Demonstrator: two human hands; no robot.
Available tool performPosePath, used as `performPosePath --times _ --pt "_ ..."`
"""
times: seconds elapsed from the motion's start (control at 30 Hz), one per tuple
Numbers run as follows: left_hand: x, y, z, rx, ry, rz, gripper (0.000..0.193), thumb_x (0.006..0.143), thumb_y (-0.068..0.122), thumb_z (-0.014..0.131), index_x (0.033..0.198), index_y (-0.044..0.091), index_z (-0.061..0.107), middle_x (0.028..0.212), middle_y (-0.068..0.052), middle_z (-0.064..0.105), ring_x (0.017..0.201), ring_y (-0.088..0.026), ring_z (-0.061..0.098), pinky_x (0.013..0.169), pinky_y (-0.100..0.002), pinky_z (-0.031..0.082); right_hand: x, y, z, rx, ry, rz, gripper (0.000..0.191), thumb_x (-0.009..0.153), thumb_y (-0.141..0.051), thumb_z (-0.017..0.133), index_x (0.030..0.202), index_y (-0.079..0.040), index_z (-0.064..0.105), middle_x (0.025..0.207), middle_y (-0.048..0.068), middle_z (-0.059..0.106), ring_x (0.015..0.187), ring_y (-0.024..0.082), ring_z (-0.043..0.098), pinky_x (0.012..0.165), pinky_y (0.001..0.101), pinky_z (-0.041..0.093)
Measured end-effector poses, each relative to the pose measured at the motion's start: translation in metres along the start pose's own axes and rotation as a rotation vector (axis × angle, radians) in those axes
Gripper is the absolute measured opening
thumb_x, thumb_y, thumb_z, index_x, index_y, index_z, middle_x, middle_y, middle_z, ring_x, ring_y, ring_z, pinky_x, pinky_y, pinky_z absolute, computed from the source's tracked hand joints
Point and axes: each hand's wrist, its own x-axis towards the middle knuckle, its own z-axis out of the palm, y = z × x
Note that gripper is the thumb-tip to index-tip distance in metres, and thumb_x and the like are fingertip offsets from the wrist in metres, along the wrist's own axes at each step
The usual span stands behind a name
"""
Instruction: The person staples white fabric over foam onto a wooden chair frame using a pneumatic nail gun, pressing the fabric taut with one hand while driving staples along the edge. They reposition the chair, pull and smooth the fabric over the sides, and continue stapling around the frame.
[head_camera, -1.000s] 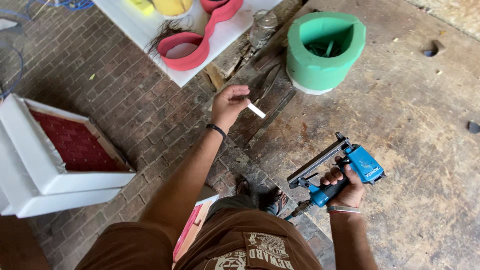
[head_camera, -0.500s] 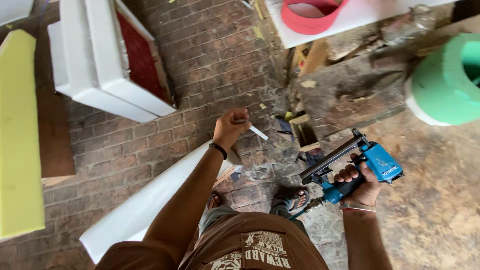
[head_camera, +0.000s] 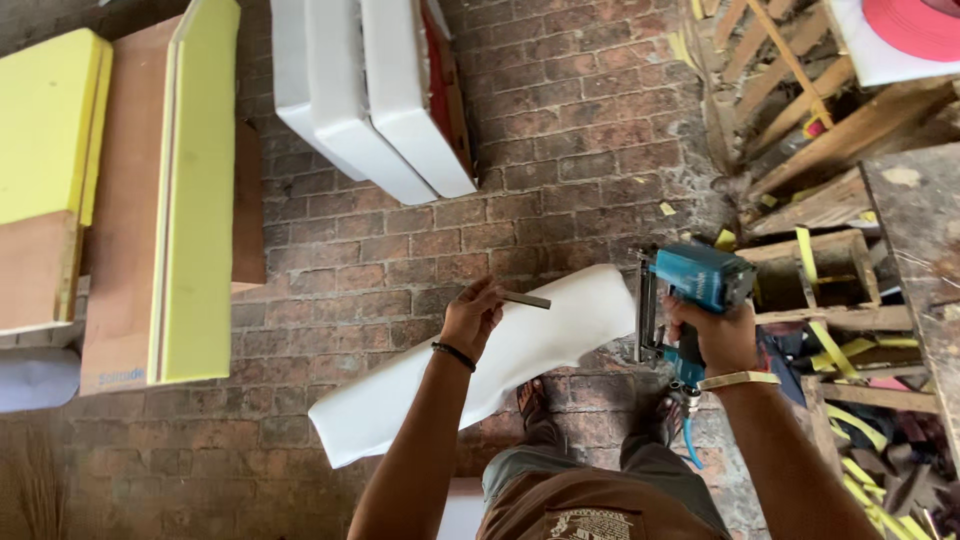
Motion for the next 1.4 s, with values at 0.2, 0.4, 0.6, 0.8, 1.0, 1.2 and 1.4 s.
performPosePath --times 0.2,0.4,0.6,0.8,1.0,1.2,1.4 --pt "-0.025 0.026 -0.069 -0.102 0.074 0.137 0.028 0.095 0.02 0.074 0.122 0.013 0.067 0.094 -0.004 0.074 0.08 -0.015 0.07 0.06 -0.026 0.057 0.006 0.003 0.054 -0.373 -0.165 0.097 0.015 0.081 -0.007 0.078 0.093 0.0 0.074 0.069 0.011 0.068 0.054 0.019 0.063 0.052 0.0338 0.052" --pt "-0.041 0.008 -0.091 -0.374 0.13 0.373 0.031 0.095 0.025 0.074 0.123 0.016 0.066 0.095 0.001 0.071 0.086 -0.018 0.073 0.079 -0.036 0.062 0.02 0.027 0.087 -0.278 -0.268 0.27 0.019 0.076 -0.006 0.078 0.094 0.001 0.073 0.068 0.007 0.065 0.052 0.018 0.061 0.049 0.034 0.05" --pt "-0.073 -0.03 -0.137 -0.612 0.529 0.418 0.039 0.096 0.043 0.063 0.123 0.015 0.062 0.085 0.0 0.065 0.082 -0.016 0.068 0.079 -0.041 0.062 0.036 0.069 0.126 -0.413 -0.503 0.378 0.02 0.079 -0.007 0.075 0.097 -0.001 0.073 0.065 0.007 0.062 0.05 0.018 0.057 0.049 0.033 0.048" --pt "-0.124 -0.084 -0.215 -0.835 0.644 0.14 0.068 0.088 0.071 0.048 0.111 0.009 0.063 0.069 -0.001 0.053 0.046 -0.013 0.043 0.041 -0.031 0.039 0.039 0.118 0.177 -0.519 -0.592 0.491 0.016 0.081 -0.01 0.073 0.094 0.0 0.073 0.066 0.007 0.063 0.051 0.019 0.058 0.05 0.0337 0.049" --pt "-0.111 -0.103 -0.294 -0.403 0.798 -0.076 0.048 0.087 0.039 0.076 0.119 0.005 0.065 0.111 -0.01 0.075 0.049 -0.011 0.032 0.044 -0.028 0.037 0.071 0.181 0.211 -0.553 -0.572 0.602 0.023 0.083 -0.012 0.073 0.102 -0.001 0.069 0.067 0.005 0.061 0.052 0.019 0.056 0.052 0.0344 0.05" --pt "-0.081 -0.096 -0.395 -0.507 1.03 -0.136 0.071 0.083 0.047 0.084 0.125 -0.004 0.057 0.113 -0.013 0.068 0.055 -0.013 0.039 0.066 -0.039 0.066 0.118 0.276 0.208 -0.446 -0.577 0.815 0.025 0.087 -0.021 0.07 0.105 -0.003 0.072 0.066 0.001 0.057 0.054 0.015 0.055 0.054 0.031 0.048" --pt "-0.052 -0.11 -0.465 -0.546 1.01 -0.104 0.039 0.069 0.053 0.083 0.09 0.021 0.077 0.065 0.0 0.056 0.042 -0.012 0.031 0.045 -0.032 0.047 0.146 0.341 0.167 -0.464 -0.441 0.735 0.028 0.083 -0.017 0.071 0.105 -0.001 0.068 0.081 0.018 0.072 0.07 0.031 0.073 0.067 0.0427 0.06"
